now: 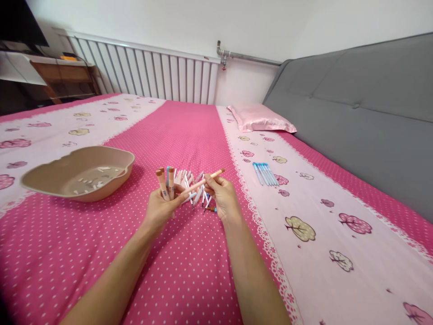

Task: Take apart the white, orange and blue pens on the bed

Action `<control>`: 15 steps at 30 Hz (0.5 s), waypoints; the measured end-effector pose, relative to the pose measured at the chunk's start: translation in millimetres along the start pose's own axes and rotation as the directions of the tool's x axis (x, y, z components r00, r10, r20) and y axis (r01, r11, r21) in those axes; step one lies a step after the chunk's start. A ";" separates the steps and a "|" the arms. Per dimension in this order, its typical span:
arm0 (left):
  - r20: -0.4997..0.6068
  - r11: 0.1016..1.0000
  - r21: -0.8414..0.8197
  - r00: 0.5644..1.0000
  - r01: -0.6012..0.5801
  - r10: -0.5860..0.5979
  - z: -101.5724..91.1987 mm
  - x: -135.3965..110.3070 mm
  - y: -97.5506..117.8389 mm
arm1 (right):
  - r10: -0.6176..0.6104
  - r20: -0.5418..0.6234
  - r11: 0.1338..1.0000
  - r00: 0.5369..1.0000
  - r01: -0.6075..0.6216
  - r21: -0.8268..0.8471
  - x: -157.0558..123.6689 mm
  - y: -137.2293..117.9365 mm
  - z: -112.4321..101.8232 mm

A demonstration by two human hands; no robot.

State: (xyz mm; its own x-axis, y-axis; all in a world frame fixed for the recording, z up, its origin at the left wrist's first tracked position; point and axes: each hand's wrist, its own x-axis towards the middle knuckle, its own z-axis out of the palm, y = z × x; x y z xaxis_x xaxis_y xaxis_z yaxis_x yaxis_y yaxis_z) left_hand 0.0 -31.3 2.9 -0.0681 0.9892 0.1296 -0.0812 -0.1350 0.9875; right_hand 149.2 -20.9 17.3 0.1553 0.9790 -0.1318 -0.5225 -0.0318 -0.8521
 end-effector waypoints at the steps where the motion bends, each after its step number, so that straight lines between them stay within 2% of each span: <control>1: -0.017 1.000 0.011 1.000 -0.007 0.007 0.1 0.3 -1.3 | 0.001 0.008 1.000 1.000 -0.001 0.004 -0.5 0.1 0.8; 3: -0.035 0.999 0.001 0.998 0.042 -0.042 0.2 0.8 -3.4 | -0.005 0.025 1.000 1.000 0.005 0.007 -1.1 0.2 2.0; 6: -0.034 0.983 -0.058 0.984 0.175 -0.177 0.3 1.0 -4.7 | -0.016 0.044 1.000 0.999 0.015 0.009 -1.4 0.2 2.9; 8: -0.066 0.973 -0.088 0.973 0.213 -0.219 -0.3 1.2 -4.3 | -0.016 0.051 1.000 0.999 0.015 0.012 -1.4 0.2 3.1; 11: -0.136 0.980 -0.084 0.972 0.180 -0.190 -1.5 1.6 -1.8 | -0.015 0.037 1.000 0.999 0.014 0.019 -1.6 0.1 3.4; 15: -0.079 0.991 -0.110 0.994 0.073 -0.082 -0.6 0.9 2.2 | -0.016 0.022 1.000 1.000 0.015 0.022 -2.5 0.7 4.4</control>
State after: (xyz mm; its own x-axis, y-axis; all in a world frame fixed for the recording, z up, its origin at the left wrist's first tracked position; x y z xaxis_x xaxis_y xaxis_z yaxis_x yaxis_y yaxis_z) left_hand -0.9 -30.8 5.1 -0.1390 0.9894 0.0411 -0.1951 -0.0680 0.9784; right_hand 144.7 -22.4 19.3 0.1449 0.9837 -0.1068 -0.5383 -0.0122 -0.8427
